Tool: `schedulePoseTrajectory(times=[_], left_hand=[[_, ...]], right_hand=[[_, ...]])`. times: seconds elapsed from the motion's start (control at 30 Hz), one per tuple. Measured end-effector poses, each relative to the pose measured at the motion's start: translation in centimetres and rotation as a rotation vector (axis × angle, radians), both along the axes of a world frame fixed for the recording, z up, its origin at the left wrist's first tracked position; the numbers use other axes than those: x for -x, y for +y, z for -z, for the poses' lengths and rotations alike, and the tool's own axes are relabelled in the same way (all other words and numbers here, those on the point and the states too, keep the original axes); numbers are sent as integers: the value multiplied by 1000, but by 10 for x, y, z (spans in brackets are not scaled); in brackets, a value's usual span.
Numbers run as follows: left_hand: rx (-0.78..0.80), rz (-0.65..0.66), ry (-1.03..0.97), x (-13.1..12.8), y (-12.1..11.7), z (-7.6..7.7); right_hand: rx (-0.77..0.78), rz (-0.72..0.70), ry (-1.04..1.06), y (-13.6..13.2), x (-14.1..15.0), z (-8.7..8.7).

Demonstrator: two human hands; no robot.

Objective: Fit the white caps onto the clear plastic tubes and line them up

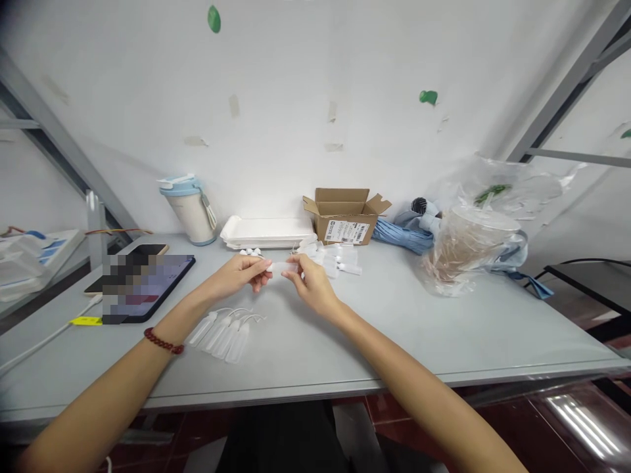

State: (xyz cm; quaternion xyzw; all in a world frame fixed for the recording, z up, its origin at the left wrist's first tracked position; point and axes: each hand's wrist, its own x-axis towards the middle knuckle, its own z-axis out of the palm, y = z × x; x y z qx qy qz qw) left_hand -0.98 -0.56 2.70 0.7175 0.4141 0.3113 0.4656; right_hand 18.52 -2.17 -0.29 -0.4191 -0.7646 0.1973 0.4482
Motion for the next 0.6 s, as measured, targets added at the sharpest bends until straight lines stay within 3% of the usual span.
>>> schedulePoseTrajectory(times=[0.13,0.3,0.47,0.6], left_hand=[[-77,12,23,0,-1,0],[-129,-29,54,-4,-7,-5],[-112,82,8,-8,-13,-5],[-166,70,12,-11,-13,-2]], right_hand=[[23,-31,-2,-1,0,-1],[212,-59,77,-3,3,-3],[426,46,320,-3,7,-4],[437,71,352,-5,9,-5]])
